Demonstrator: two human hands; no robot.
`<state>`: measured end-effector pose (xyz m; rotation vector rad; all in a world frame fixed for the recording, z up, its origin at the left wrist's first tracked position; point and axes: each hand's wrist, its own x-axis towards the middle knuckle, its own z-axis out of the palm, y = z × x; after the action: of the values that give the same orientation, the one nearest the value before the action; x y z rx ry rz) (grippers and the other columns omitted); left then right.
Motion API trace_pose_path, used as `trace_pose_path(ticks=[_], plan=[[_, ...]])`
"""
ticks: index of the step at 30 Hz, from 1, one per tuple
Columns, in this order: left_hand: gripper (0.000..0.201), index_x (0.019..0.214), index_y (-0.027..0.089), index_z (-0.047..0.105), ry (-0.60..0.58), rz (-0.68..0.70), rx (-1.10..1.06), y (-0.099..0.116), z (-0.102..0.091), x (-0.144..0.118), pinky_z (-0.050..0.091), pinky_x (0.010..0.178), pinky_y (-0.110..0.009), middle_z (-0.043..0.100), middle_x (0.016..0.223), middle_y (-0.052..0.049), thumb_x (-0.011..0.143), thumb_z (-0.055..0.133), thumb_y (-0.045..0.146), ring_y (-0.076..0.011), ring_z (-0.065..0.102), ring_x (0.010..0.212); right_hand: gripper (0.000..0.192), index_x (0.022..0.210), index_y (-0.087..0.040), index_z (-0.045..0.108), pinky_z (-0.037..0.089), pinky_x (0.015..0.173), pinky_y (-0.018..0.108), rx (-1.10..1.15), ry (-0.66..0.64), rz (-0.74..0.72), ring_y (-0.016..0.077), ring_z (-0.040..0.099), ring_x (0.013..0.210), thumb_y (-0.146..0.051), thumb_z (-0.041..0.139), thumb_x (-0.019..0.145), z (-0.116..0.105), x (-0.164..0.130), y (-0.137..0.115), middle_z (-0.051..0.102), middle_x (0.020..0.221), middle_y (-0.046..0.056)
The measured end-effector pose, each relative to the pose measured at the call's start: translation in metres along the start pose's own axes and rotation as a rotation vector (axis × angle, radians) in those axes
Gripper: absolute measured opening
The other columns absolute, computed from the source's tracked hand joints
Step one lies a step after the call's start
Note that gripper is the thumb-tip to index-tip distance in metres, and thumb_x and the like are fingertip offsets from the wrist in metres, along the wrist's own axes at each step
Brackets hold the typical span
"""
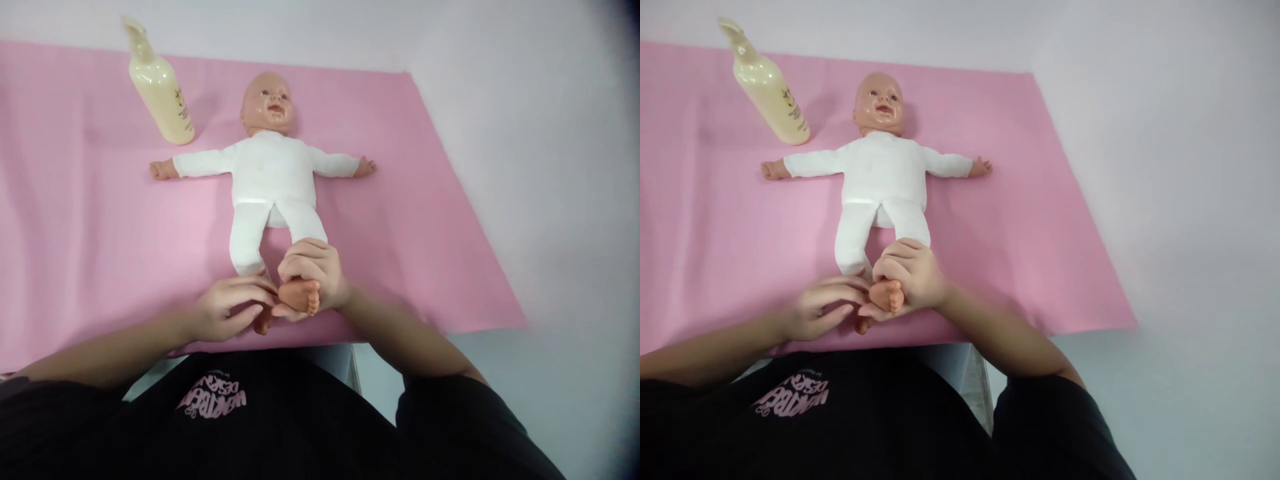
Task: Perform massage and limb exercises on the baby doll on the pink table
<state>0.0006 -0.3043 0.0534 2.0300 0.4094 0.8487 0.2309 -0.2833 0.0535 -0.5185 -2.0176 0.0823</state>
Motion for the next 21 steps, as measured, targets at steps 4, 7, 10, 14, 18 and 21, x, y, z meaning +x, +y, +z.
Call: trace_pose_path(ticks=[4, 7, 10, 14, 18, 21], plan=[[0.030, 0.130, 0.022, 0.065, 0.066, -0.286, -0.539, 0.002, -0.001, 0.000, 0.058, 0.105, -0.039, 0.070, 0.132, -0.012, 0.105, 0.052, 0.033, -0.0253, 0.068, 0.126, 0.036, 0.086, -0.023, 0.054, 0.053, 0.061, 0.032, 0.070, -0.039, -0.012, 0.0155, 0.064, 0.062, -0.059, 0.054, 0.093, -0.005, 0.001, 0.000, 0.063, 0.067, -0.003], [0.036, 0.133, 0.024, 0.062, 0.062, -0.385, -0.847, -0.003, 0.000, 0.000, 0.054, 0.108, -0.042, 0.068, 0.135, -0.013, 0.104, 0.053, 0.043, -0.0274, 0.066, 0.129, 0.030, 0.091, -0.023, 0.055, 0.055, 0.063, 0.033, 0.090, -0.021, -0.024, 0.0166, 0.066, 0.064, -0.053, 0.056, 0.092, -0.006, 0.001, 0.001, 0.064, 0.069, -0.002], [0.047, 0.136, 0.023, 0.060, 0.054, -0.493, -0.955, -0.008, -0.001, 0.001, 0.049, 0.112, -0.045, 0.063, 0.143, -0.016, 0.099, 0.057, 0.051, -0.0300, 0.062, 0.133, 0.028, 0.101, -0.020, 0.058, 0.057, 0.069, 0.036, 0.086, 0.005, -0.057, 0.0185, 0.070, 0.070, -0.047, 0.055, 0.094, -0.006, 0.003, 0.000, 0.068, 0.075, 0.001], [0.060, 0.149, 0.027, 0.051, -0.012, -0.508, -1.055, -0.010, -0.002, 0.002, 0.043, 0.116, -0.049, 0.051, 0.157, -0.013, 0.097, 0.052, 0.058, -0.0306, 0.051, 0.145, 0.024, 0.109, -0.018, 0.060, 0.061, 0.073, 0.036, 0.054, 0.007, -0.140, 0.0172, 0.070, 0.073, -0.037, 0.050, 0.098, -0.007, 0.003, -0.002, 0.070, 0.081, 0.003], [0.068, 0.155, 0.023, 0.044, -0.097, -0.481, -1.117, -0.007, -0.001, 0.004, 0.044, 0.111, -0.052, 0.052, 0.156, -0.015, 0.099, 0.035, 0.061, -0.0320, 0.058, 0.135, 0.025, 0.107, -0.018, 0.065, 0.063, 0.072, 0.033, 0.048, -0.005, -0.215, 0.0157, 0.070, 0.074, -0.033, 0.044, 0.103, -0.005, 0.002, -0.006, 0.071, 0.084, 0.004], [0.072, 0.155, 0.019, 0.043, -0.148, -0.462, -1.174, -0.003, 0.001, 0.007, 0.049, 0.101, -0.048, 0.054, 0.152, -0.018, 0.099, 0.028, 0.061, -0.0302, 0.066, 0.120, 0.022, 0.109, -0.020, 0.067, 0.065, 0.075, 0.031, 0.037, -0.006, -0.252, 0.0143, 0.072, 0.080, -0.031, 0.049, 0.103, -0.003, 0.001, -0.010, 0.073, 0.091, 0.005]])
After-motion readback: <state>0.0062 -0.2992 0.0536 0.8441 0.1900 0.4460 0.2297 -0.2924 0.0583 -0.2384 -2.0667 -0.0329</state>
